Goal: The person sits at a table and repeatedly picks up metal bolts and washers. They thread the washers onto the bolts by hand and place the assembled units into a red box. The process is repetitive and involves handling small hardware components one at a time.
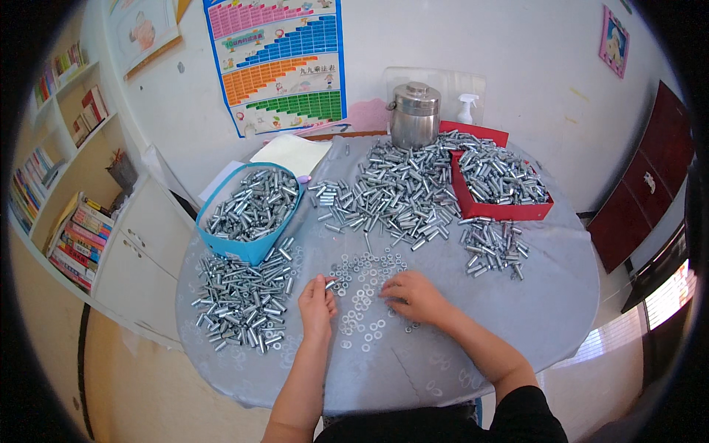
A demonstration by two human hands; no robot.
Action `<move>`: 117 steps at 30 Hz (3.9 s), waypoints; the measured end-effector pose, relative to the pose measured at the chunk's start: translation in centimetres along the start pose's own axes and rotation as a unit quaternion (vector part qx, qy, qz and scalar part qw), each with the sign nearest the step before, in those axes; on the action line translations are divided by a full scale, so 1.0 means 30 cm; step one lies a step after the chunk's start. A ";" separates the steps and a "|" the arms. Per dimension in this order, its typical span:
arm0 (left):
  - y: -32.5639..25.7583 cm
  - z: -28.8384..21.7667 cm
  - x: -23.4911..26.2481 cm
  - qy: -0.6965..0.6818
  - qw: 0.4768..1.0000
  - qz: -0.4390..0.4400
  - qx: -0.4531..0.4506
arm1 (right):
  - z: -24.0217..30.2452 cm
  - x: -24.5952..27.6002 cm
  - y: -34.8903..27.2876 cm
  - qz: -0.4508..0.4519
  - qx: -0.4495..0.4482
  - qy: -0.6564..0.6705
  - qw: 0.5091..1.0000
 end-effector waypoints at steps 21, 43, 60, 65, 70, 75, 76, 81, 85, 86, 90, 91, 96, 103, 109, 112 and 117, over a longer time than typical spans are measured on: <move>-0.016 0.078 -0.087 0.036 0.993 0.086 0.070 | 0.021 -0.050 0.038 0.017 -0.073 0.244 0.967; -0.055 0.159 -0.150 -0.028 0.967 0.168 0.191 | -0.035 -0.105 0.009 -0.040 -0.162 0.600 0.782; -0.058 0.176 -0.155 -0.032 0.964 0.174 0.197 | -0.030 -0.067 0.014 -0.105 -0.103 0.429 0.891; -0.062 0.139 -0.181 0.001 0.973 0.177 0.149 | -0.063 -0.044 -0.003 -0.154 -0.133 0.433 0.878; -0.037 0.125 -0.159 0.009 0.980 0.182 0.074 | -0.088 -0.026 -0.016 -0.154 -0.166 0.465 0.856; -0.023 0.096 -0.122 -0.048 0.987 0.140 0.062 | -0.088 0.015 -0.020 -0.037 -0.160 0.214 0.963; -0.022 0.096 -0.119 -0.061 0.987 0.136 0.065 | -0.079 0.019 -0.018 -0.020 -0.127 0.149 0.980; -0.021 0.095 -0.123 -0.062 0.986 0.138 0.068 | -0.055 -0.009 -0.010 0.022 -0.070 0.052 0.996; -0.025 0.101 -0.121 -0.047 0.987 0.130 0.080 | -0.040 0.002 -0.009 0.016 -0.090 0.030 0.995; -0.025 0.105 -0.120 -0.042 0.987 0.134 0.083 | -0.035 0.006 -0.009 0.011 -0.096 0.019 0.995; -0.024 0.119 -0.123 -0.026 0.985 0.148 0.090 | -0.114 -0.007 -0.030 -0.066 -0.214 0.383 0.896; -0.024 0.121 -0.128 -0.024 0.984 0.151 0.090 | -0.128 -0.017 -0.025 -0.091 -0.188 0.448 0.869; -0.042 0.141 -0.159 -0.009 0.974 0.186 0.128 | -0.133 -0.040 -0.016 -0.091 -0.150 0.511 0.841; -0.052 0.152 -0.173 -0.056 0.964 0.211 0.155 | -0.123 -0.045 -0.021 -0.085 -0.175 0.501 0.843; -0.061 0.161 -0.173 -0.080 0.958 0.197 0.191 | -0.148 0.016 -0.040 -0.119 -0.197 0.415 0.880; -0.060 0.158 -0.161 -0.084 0.960 0.185 0.194 | -0.175 0.076 -0.067 -0.087 -0.247 0.237 0.936; -0.046 0.177 -0.148 -0.084 0.961 0.184 0.188 | -0.118 0.063 -0.058 -0.003 -0.169 0.024 0.985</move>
Point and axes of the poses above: each hand's wrist, its own y-axis towards the middle knuckle, its own x-axis out of the back of the hand, z = x × y, the point moved 9 cm from there along y, towards the middle knuckle, and after that the axes turned 9 degrees about z, right-handed, at the moved point
